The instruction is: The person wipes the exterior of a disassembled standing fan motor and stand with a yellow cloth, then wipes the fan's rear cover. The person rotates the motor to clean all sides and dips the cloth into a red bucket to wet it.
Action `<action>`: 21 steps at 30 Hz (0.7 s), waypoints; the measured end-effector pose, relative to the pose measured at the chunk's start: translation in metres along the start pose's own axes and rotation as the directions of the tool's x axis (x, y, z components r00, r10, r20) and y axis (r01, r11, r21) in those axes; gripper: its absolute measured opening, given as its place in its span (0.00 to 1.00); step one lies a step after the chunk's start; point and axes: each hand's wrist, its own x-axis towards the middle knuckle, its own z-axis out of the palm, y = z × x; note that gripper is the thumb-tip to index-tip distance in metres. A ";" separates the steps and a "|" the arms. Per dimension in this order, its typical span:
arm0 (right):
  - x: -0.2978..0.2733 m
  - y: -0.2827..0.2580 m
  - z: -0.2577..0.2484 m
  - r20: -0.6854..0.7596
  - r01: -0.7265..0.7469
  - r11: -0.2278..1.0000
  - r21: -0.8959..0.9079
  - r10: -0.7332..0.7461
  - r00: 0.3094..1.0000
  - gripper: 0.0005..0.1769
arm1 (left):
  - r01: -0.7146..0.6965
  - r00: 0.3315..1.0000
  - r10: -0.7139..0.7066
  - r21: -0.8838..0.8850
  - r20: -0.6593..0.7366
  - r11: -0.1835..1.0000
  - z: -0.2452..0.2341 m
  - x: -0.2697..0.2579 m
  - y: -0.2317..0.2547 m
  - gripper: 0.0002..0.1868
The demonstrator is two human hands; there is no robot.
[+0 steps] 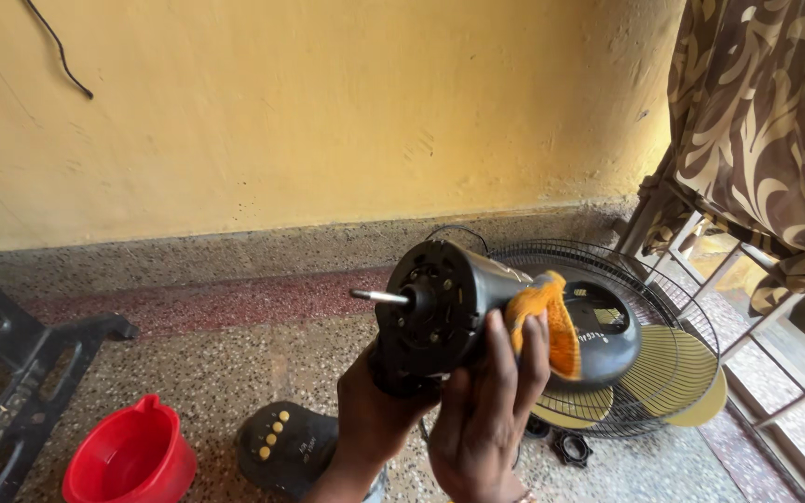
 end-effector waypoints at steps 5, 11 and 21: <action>0.011 0.048 0.002 0.042 -0.293 0.923 0.250 0.292 0.955 0.25 | -0.120 0.993 0.121 -0.053 0.017 0.991 -0.007 0.000 -0.011 0.26; -0.025 -0.008 0.008 0.031 0.084 0.993 0.086 -0.087 0.996 0.23 | 0.029 0.999 -0.032 -0.174 -0.016 0.984 0.001 0.001 -0.017 0.25; 0.038 0.044 -0.004 0.213 -0.766 0.385 0.514 0.808 0.549 0.22 | -0.135 0.968 0.165 -0.158 0.189 0.978 -0.010 -0.004 -0.012 0.30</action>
